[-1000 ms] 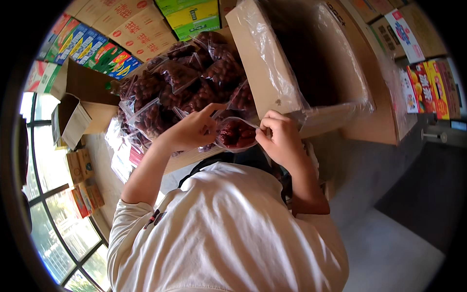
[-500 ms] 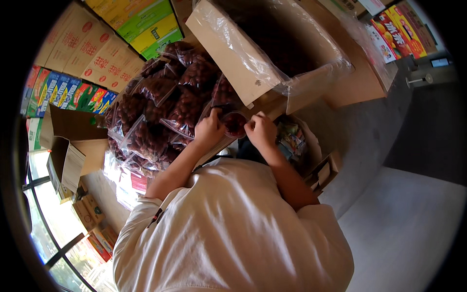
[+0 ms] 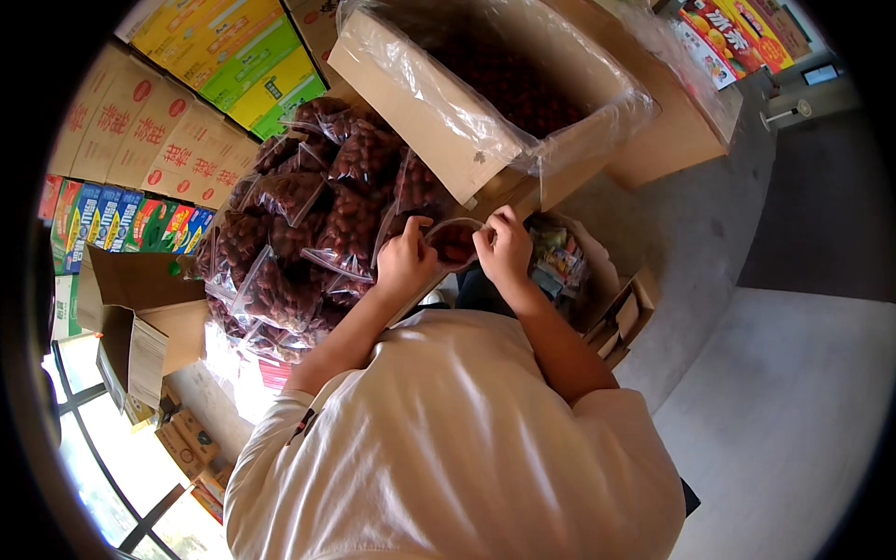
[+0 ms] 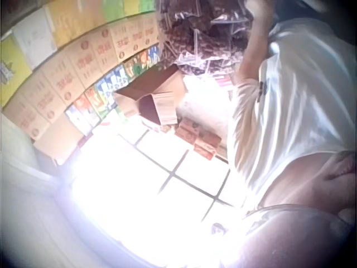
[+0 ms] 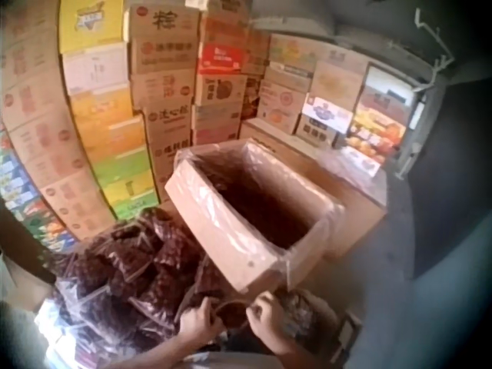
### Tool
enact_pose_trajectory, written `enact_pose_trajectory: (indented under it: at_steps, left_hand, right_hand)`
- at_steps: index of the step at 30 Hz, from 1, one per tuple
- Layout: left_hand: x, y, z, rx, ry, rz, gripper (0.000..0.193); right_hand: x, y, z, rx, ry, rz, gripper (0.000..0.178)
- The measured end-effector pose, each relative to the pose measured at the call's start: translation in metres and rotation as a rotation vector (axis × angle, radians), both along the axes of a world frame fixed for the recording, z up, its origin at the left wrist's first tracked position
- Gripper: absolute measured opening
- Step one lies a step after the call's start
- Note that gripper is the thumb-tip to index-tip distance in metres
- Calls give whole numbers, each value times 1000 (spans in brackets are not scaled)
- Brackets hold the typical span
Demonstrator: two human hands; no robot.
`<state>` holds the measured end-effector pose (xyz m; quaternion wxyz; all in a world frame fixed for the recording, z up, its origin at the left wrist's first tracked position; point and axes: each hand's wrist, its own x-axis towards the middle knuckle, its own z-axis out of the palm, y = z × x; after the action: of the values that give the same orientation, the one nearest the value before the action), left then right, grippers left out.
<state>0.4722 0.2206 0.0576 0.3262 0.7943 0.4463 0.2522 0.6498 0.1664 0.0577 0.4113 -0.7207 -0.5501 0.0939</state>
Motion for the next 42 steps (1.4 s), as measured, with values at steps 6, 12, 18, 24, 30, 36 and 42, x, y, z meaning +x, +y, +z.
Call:
enact_pose_trajectory:
  at_steps: [6, 12, 18, 24, 30, 36, 42]
  left_hand:
    - [-5, -3, 4, 41, -27, 19, 37]
    - [-5, -3, -9, 60, -4, 22, 38]
    - [-4, 1, -15, 76, 74, -29, 35]
    - [-3, 3, -20, 30, 40, -12, 31]
    - [-7, 3, 9, 269, 47, -133, 29]
    - [6, 2, -6, 398, -31, -304, 34]
    - [11, 14, -20, 282, -25, -338, 28]
  right_hand:
    - [-4, -2, 1, 34, -10, -27, 11]
    - [-5, -9, -3, 2, -79, -19, 12]
    - [-3, -9, -8, -89, -80, -41, 16]
    - [5, -9, -19, -224, -41, -27, 19]
    - [7, -5, -19, -248, -8, -28, 21]
    - [15, -4, -20, -276, 12, 72, 23]
    - [30, -7, -13, -230, 238, 206, 23]
